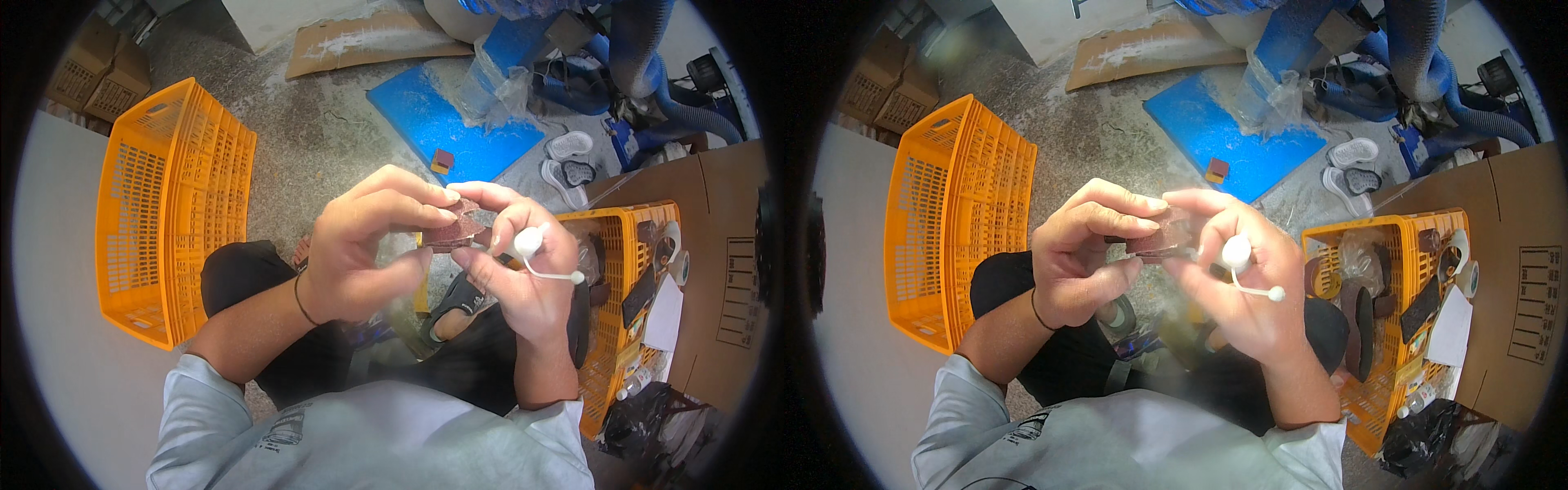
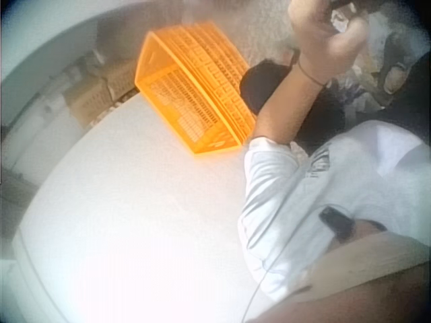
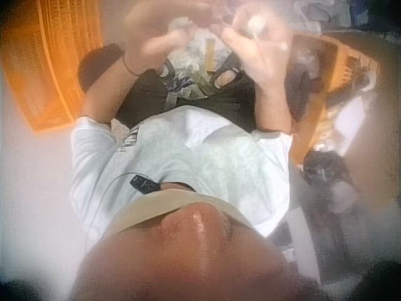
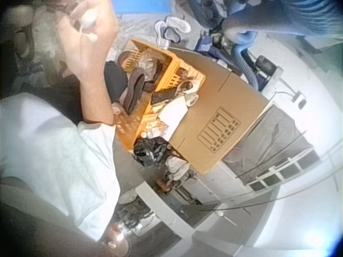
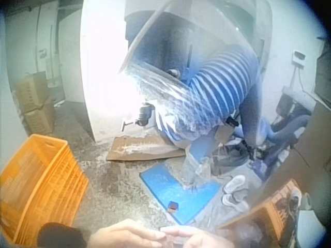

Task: The person cuts a piece of cardboard with scissors, then attaches it to a cylindrical object. They apply glue to the cardboard and press it onto the cylinder, adjusting the fit. The person handles small parts and tools while seated on the floor.

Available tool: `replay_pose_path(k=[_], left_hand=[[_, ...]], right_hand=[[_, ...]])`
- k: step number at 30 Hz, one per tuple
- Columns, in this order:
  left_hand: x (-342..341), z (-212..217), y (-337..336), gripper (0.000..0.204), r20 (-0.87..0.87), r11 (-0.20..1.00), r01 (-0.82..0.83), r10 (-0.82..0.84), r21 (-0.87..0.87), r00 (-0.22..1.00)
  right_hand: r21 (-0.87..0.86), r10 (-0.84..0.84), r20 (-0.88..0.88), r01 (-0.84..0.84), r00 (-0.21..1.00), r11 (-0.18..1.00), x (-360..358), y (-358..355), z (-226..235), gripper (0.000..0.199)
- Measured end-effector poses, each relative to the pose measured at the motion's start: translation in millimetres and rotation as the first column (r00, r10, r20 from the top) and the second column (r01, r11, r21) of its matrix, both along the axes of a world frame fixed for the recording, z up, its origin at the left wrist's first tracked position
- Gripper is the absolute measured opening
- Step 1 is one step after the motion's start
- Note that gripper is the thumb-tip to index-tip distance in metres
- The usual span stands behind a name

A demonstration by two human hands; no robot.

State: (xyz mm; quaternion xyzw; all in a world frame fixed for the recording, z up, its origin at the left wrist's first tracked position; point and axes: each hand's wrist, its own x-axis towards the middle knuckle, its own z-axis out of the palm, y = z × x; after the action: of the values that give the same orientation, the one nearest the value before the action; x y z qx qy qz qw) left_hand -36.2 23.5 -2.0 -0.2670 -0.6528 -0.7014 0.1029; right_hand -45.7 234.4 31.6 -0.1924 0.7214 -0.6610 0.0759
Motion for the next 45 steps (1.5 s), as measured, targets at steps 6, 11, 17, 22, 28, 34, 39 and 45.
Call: replay_pose_path(k=[6,11,17,22,28,34,39,45], left_hand=[[1,-1,0,0.034,0.018,1.0,-0.007,0.007,0.0,1.0],[-2,-3,0,0.031,-0.036,0.999,-0.034,0.033,-0.022,0.999],[-3,-1,1,0.032,-0.068,0.995,-0.073,0.069,-0.067,0.995],[-4,-2,3,0.031,-0.154,0.982,-0.102,0.078,-0.156,0.985],[-2,-4,5,0.04,-0.169,0.977,-0.098,0.066,-0.192,0.983],[0,-4,8,0.04,-0.192,0.967,-0.132,0.09,-0.218,0.977],[-1,-4,8,0.04,-0.181,0.959,-0.136,0.092,-0.247,0.979],[-3,-2,8,0.041,-0.186,0.957,-0.142,0.096,-0.253,0.978]], right_hand=[[-0.042,0.044,0.004,-0.043,0.999,0.998,-6,3,-6,0.031],[-0.154,0.058,0.037,-0.052,0.998,0.987,-9,1,-15,0.028],[-0.237,0.042,0.119,-0.013,0.992,0.971,-8,-1,-15,0.028],[-0.29,-0.005,0.334,0.108,0.942,0.951,-5,-3,-11,0.027],[-0.328,0.011,0.4,0.132,0.917,0.935,-5,-5,-11,0.03],[-0.335,0.013,0.425,0.143,0.905,0.931,-4,-5,-10,0.029],[-0.302,-0.016,0.413,0.154,0.91,0.941,-3,-7,-10,0.028],[-0.284,-0.038,0.369,0.151,0.929,0.947,-5,-7,-14,0.03]])
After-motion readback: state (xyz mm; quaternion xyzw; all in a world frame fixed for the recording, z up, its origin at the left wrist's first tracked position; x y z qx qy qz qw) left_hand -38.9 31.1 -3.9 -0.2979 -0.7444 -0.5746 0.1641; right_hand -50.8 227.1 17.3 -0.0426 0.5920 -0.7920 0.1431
